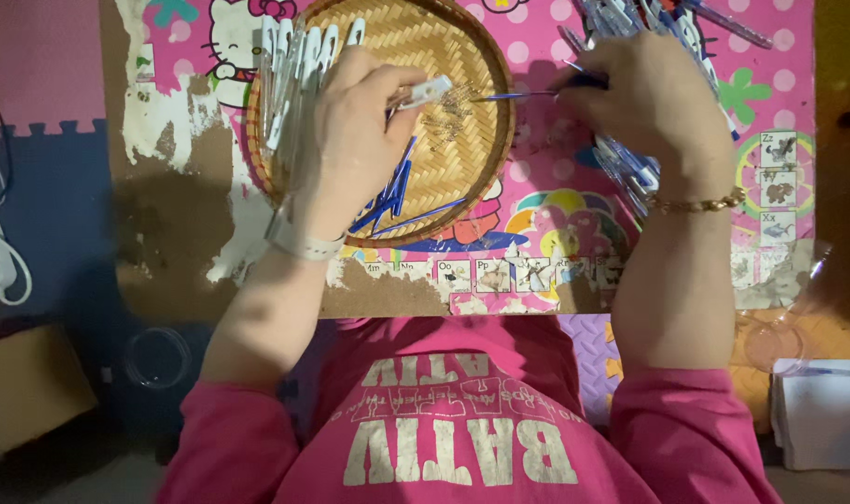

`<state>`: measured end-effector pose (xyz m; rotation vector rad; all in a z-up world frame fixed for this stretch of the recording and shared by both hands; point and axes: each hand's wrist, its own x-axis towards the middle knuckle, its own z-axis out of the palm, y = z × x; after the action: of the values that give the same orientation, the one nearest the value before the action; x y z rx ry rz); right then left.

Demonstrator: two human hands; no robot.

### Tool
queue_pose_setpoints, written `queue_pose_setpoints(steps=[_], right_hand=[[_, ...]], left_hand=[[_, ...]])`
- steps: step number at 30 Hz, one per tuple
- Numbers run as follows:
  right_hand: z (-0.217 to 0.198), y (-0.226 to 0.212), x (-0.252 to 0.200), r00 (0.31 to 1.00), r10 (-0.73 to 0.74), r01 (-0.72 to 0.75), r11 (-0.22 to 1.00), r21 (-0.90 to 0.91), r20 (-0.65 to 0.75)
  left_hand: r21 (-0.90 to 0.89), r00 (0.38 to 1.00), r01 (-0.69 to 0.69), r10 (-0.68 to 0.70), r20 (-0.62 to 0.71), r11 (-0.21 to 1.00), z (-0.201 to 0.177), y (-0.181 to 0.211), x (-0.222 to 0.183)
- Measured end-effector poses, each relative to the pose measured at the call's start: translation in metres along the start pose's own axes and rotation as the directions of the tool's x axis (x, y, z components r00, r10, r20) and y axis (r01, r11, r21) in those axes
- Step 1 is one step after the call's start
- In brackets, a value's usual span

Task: The person assembles pens by inserting the ink refill and spring into the pen body and then attaching the click mechanism cap by hand.

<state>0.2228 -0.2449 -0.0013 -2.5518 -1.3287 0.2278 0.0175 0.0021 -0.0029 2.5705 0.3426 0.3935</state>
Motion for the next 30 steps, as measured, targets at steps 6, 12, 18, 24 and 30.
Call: queue_pose_setpoints(steps=[6, 12, 18, 24, 30], right_hand=[[-0.024, -0.017, -0.004, 0.998, 0.054, -0.065, 0.954, 0.293, 0.043], [-0.028, -0.055, -0.002, 0.997, -0.053, 0.023, 0.897, 0.442, 0.055], [-0.009, -0.072, 0.002, 0.988, -0.147, 0.155, 0.875, 0.459, -0.053], [0.011, -0.090, -0.001, 0.972, -0.221, 0.235, 0.893, 0.384, -0.080], [0.048, -0.122, -0.002, 0.852, -0.504, 0.517, 0.853, 0.073, -0.144]], left_hand=[[0.130, 0.905, -0.007, -0.050, 0.423, 0.991, -0.032, 0.023, -0.029], [0.238, 0.960, -0.193, 0.134, 0.244, 0.952, -0.011, 0.019, -0.073], [0.185, 0.947, -0.184, 0.124, 0.296, 0.966, -0.002, 0.010, -0.075], [-0.129, 0.973, 0.087, -0.056, 0.223, 0.988, -0.060, 0.014, -0.072], [-0.267, 0.975, 0.223, -0.211, 0.072, 0.938, -0.082, -0.032, -0.082]])
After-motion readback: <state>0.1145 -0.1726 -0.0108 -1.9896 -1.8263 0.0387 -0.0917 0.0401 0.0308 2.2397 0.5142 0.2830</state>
